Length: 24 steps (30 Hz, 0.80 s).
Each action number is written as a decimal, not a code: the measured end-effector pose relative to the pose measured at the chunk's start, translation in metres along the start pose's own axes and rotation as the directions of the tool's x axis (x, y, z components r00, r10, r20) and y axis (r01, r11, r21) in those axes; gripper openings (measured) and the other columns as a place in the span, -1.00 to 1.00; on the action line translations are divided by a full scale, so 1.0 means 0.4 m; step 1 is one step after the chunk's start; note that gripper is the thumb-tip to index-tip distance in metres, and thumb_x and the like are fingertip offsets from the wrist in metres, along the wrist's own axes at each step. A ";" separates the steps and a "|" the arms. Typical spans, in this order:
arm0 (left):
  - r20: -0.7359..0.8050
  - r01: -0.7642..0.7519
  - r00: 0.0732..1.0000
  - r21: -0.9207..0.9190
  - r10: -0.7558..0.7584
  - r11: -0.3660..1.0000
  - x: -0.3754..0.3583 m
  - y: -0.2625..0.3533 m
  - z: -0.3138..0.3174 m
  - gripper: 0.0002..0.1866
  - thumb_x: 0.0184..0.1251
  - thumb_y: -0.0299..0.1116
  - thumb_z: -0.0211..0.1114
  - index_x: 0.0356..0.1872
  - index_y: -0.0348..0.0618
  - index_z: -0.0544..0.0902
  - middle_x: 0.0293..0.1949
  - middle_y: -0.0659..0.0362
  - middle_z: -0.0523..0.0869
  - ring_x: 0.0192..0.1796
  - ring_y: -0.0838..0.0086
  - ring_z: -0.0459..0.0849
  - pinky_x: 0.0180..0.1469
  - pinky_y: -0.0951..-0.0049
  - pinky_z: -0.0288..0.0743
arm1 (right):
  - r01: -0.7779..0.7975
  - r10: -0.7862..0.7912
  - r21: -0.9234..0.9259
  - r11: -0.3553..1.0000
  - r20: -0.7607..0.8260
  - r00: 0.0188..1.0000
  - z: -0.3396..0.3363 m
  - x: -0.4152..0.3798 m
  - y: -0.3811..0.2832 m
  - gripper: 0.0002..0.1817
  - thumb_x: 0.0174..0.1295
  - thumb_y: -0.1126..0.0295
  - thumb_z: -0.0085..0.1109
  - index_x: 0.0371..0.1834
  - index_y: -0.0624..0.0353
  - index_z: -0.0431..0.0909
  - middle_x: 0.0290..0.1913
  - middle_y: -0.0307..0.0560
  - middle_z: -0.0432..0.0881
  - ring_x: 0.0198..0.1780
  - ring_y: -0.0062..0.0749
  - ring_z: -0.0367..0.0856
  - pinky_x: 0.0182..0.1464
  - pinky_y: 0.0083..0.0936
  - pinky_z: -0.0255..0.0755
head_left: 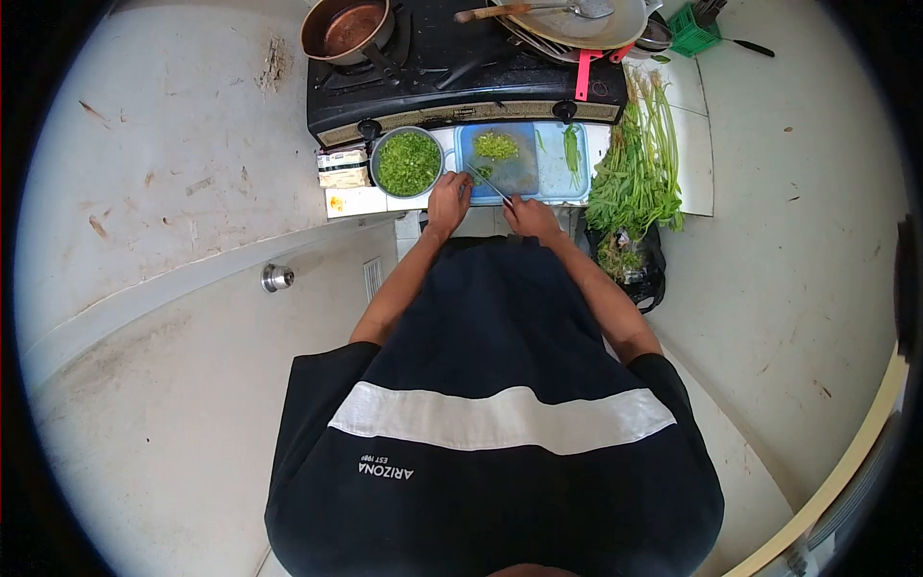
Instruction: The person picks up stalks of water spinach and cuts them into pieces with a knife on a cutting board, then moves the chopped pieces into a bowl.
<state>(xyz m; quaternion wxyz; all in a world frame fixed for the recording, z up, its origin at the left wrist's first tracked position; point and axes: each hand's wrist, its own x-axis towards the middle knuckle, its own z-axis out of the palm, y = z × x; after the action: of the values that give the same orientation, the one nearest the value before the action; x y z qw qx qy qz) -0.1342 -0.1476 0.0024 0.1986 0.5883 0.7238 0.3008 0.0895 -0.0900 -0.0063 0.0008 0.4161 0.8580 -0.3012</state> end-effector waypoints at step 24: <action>-0.049 0.100 0.993 -0.065 -0.104 0.993 0.001 0.000 0.025 -0.89 0.37 -0.41 0.38 -0.16 -0.18 0.74 -0.26 0.00 0.69 -0.16 0.01 0.70 -0.08 0.06 0.58 | 0.033 -0.032 0.028 0.999 -0.011 0.999 0.002 -0.012 0.006 -0.57 0.48 0.05 0.12 -0.01 0.28 0.58 -0.45 0.36 0.70 -0.34 0.39 0.74 -0.19 0.22 0.62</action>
<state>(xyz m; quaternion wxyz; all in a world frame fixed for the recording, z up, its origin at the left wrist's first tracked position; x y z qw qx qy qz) -0.1279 -0.1451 -0.0050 0.2129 0.5360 0.7481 0.3281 0.0940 -0.0925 -0.0070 -0.0143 0.4036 0.8604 -0.3110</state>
